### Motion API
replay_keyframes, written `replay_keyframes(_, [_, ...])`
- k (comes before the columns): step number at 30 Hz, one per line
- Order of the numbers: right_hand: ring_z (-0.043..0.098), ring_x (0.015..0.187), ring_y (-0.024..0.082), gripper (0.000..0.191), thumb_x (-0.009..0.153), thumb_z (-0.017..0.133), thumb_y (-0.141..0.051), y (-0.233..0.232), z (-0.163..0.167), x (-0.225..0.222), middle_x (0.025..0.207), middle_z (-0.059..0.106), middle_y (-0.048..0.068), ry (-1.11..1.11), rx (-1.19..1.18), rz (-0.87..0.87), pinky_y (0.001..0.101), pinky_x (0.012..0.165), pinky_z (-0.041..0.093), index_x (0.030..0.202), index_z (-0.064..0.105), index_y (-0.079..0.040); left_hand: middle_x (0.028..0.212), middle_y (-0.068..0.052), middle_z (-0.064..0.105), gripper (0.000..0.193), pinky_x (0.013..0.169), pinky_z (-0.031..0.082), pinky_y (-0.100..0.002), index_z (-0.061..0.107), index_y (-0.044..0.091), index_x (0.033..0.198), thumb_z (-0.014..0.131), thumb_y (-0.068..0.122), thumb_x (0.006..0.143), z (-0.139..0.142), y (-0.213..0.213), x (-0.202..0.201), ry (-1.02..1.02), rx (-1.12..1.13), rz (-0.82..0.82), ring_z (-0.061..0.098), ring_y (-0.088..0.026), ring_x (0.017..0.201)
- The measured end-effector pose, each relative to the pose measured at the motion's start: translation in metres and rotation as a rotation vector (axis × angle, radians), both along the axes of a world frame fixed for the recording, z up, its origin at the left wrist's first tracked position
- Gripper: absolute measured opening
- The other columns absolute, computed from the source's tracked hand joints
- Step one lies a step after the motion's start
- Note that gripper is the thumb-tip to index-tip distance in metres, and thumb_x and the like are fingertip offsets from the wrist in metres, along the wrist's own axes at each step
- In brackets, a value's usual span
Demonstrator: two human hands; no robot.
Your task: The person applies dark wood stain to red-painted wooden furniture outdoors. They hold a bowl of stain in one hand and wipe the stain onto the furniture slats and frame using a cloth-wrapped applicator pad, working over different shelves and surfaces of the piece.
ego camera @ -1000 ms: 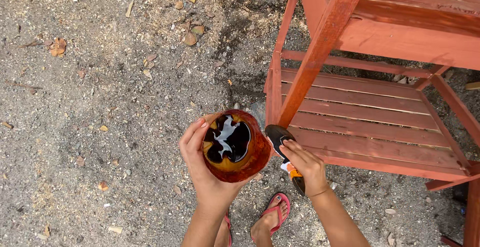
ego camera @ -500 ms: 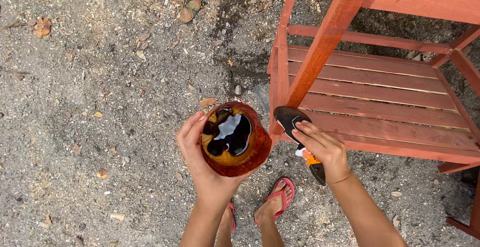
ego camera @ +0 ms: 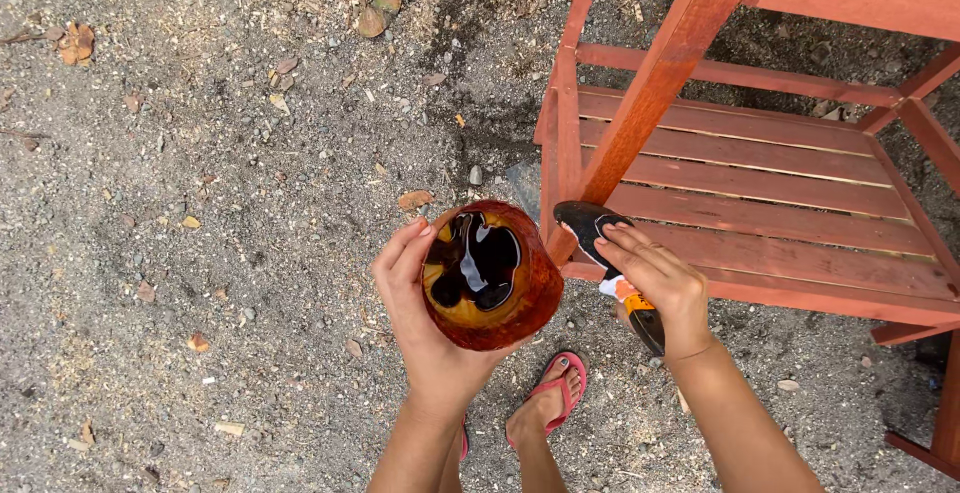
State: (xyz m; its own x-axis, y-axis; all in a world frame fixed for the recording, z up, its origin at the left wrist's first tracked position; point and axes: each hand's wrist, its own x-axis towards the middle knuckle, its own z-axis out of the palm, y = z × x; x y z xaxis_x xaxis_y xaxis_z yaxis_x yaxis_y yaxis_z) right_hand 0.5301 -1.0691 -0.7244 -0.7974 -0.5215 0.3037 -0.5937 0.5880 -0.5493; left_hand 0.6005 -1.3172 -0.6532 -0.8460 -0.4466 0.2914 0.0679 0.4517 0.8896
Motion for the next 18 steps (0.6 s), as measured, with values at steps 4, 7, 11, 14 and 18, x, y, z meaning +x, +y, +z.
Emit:
replay_keyframes(4, [0.069, 0.123, 0.030, 0.049, 0.073, 0.068, -0.002, -0.009, -0.040, 0.025, 0.128, 0.071, 0.013, -0.073, 0.027, -0.067, 0.0397, 0.102, 0.057, 0.121, 0.072, -0.007, 0.148, -0.015, 0.040, 0.114, 0.120, 0.044, -0.045, 0.040, 0.010, 0.148, 0.104, 0.034, 0.056, -0.008, -0.001, 0.002, -0.006, -0.034, 0.015, 0.046, -0.032, 0.142])
replay_keyframes(7, [0.068, 0.122, 0.032, 0.040, 0.076, 0.070, -0.004, -0.019, -0.101, 0.056, 0.127, 0.072, 0.014, -0.181, 0.094, -0.008, 0.0406, 0.099, 0.057, 0.117, 0.072, -0.007, 0.148, -0.014, 0.041, 0.115, 0.120, 0.044, -0.045, 0.041, 0.010, 0.148, 0.103, 0.037, 0.055, -0.016, -0.003, 0.006, -0.013, -0.026, 0.000, 0.046, -0.031, 0.142])
replay_keyframes(11, [0.068, 0.117, 0.031, 0.047, 0.069, 0.067, -0.003, -0.037, -0.156, 0.081, 0.124, 0.072, 0.014, -0.231, 0.290, 0.043, 0.0405, 0.095, 0.057, 0.114, 0.074, -0.010, 0.149, -0.015, 0.039, 0.116, 0.120, 0.045, -0.044, 0.040, 0.010, 0.149, 0.102, 0.041, 0.056, -0.029, -0.006, 0.007, -0.033, -0.022, 0.004, 0.046, -0.031, 0.143])
replay_keyframes(14, [0.068, 0.119, 0.030, 0.045, 0.071, 0.069, -0.003, -0.039, -0.149, 0.080, 0.124, 0.072, 0.014, -0.235, 0.245, -0.010, 0.0401, 0.094, 0.057, 0.115, 0.074, -0.011, 0.148, -0.014, 0.040, 0.116, 0.120, 0.045, -0.044, 0.041, 0.011, 0.148, 0.103, 0.041, 0.055, -0.034, -0.011, 0.009, -0.041, -0.052, 0.002, 0.046, -0.031, 0.142])
replay_keyframes(18, [0.068, 0.123, 0.027, 0.049, 0.077, 0.069, 0.000, -0.013, -0.109, 0.074, 0.130, 0.072, 0.010, -0.120, 0.101, -0.149, 0.0376, 0.099, 0.058, 0.123, 0.072, -0.014, 0.150, -0.015, 0.038, 0.115, 0.121, 0.045, -0.044, 0.039, 0.011, 0.150, 0.103, 0.038, 0.058, -0.034, -0.014, 0.011, -0.026, 0.001, -0.008, 0.046, -0.031, 0.144])
